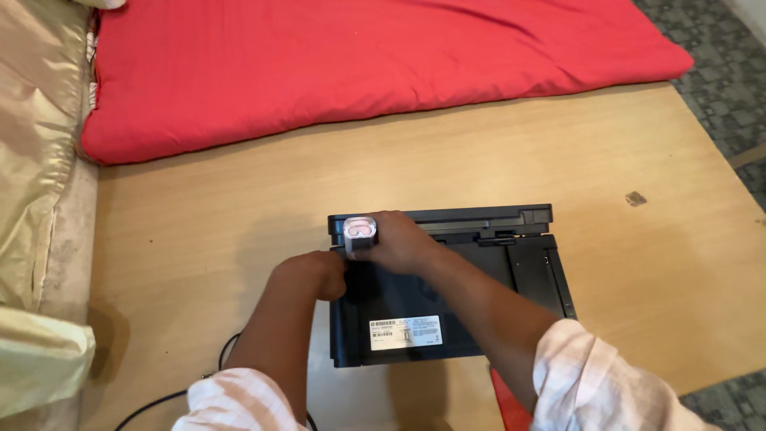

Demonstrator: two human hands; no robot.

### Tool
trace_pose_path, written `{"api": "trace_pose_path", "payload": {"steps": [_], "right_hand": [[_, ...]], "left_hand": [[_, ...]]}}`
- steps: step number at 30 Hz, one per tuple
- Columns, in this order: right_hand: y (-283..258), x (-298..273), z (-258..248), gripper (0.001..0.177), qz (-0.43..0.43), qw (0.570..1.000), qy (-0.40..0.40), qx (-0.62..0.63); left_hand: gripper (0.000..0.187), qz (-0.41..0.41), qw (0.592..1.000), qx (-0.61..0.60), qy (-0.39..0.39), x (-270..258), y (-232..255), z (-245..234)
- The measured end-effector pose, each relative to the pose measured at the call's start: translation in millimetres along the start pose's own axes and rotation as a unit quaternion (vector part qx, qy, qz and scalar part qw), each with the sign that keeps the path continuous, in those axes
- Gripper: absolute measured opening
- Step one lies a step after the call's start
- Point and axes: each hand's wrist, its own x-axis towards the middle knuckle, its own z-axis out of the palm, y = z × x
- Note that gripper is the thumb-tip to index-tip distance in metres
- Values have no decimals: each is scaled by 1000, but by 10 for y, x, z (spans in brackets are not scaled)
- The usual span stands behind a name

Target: The person cleans the underside of a closed HP printer placed on a wooden table. They first rub the surface with a small white cleaning block, then wipe the same area with a red cloth. The printer remains closed throughout the clip.

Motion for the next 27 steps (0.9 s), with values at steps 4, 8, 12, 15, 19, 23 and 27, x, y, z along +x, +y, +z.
{"api": "trace_pose_path", "payload": {"steps": [4, 8, 12, 15, 19, 23, 27], "right_hand": [[174, -52, -229, 39, 47, 998, -26, -24], [291, -28, -519, 28, 83, 991, -102, -11], [119, 20, -319, 40, 47, 995, -68, -46], [-100, 123, -79, 41, 43, 997, -52, -36], [-120, 151, -140, 43, 68, 995, -66, 8], [-3, 179, -439, 42, 43, 985, -127, -110], [-83, 233, -234, 40, 32, 993, -104, -47]], "left_hand": [[45, 73, 995, -22, 59, 61, -171, -88], [49, 50, 990, -65, 111, 88, -146, -158], [49, 57, 992, -53, 101, 29, -107, -121], [51, 51, 993, -75, 68, -6, -173, -95], [58, 60, 991, -108, 53, 17, -258, -26], [63, 77, 988, -110, 72, 5, -248, 16], [66, 39, 995, -86, 21, -60, -207, -43]]}}
